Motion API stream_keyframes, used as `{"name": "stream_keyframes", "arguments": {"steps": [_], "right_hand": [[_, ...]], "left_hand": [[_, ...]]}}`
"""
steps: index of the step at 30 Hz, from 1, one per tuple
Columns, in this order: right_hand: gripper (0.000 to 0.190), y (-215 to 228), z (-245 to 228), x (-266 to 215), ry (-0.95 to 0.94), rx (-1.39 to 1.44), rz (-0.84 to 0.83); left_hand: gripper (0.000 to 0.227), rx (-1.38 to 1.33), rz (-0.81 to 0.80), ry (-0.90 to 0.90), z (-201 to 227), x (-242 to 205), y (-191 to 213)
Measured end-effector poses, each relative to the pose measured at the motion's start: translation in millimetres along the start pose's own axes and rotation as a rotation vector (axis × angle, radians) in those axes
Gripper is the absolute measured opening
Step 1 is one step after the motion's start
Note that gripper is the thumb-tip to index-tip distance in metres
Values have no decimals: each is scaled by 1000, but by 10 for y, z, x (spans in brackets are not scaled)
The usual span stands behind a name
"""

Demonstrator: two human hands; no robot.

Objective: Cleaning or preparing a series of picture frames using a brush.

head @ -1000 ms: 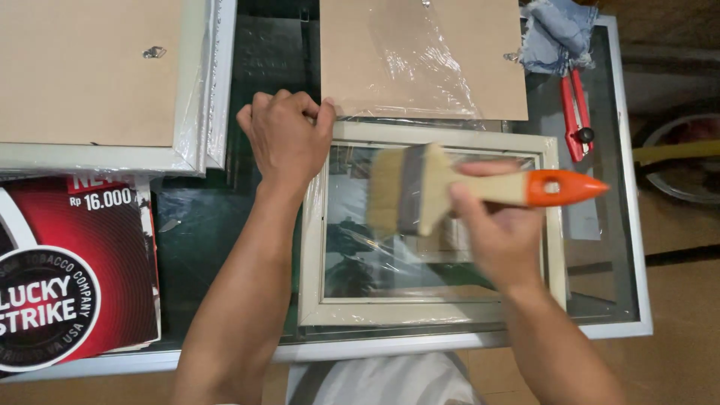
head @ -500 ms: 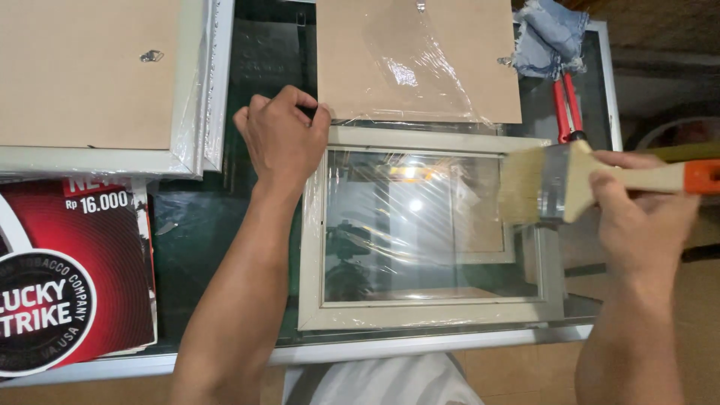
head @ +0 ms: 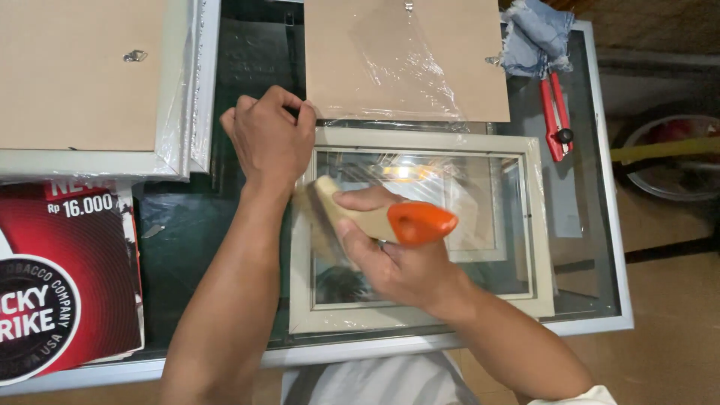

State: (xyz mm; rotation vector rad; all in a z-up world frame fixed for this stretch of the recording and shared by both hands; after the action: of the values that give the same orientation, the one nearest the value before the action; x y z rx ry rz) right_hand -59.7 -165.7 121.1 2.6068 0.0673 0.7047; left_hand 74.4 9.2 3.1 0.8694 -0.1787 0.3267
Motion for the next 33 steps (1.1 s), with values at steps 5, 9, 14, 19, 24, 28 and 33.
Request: {"name": "stream_keyframes", "arguments": {"steps": [5,9,14,19,24,28,33], "right_hand": [[21,359,477,-203,-215,151,8],[15,1353,774,-482,-299,-60,135],[13,2136,607,-597,-368,-764,187],[7,1316,303,-366,-248,-722,129],[17,226,-364,-268,67,-373,-56],[28,94,91,-516,-347,263,-246],[20,1141,643,-766,-415,140,20]], "left_hand": [[7,-5,28,18,20,-25,15],[8,-17,20,30,40,-13,46],[16,6,53,-64,160,-9,142],[14,30,89,-89,157,-27,142],[14,36,99,-102,166,-33,139],[13,28,104,-112,171,-30,137],[15,21,127,-106,142,-35,143]]}}
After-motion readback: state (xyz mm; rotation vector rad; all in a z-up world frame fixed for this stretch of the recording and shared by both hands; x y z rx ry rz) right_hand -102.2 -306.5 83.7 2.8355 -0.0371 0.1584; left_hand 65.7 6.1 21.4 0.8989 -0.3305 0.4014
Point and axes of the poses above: each hand's wrist, its own x-axis towards the middle knuckle, its own y-axis out of the back of the hand, z = x × y, the point moved 7 cm from there along x, towards the middle knuckle
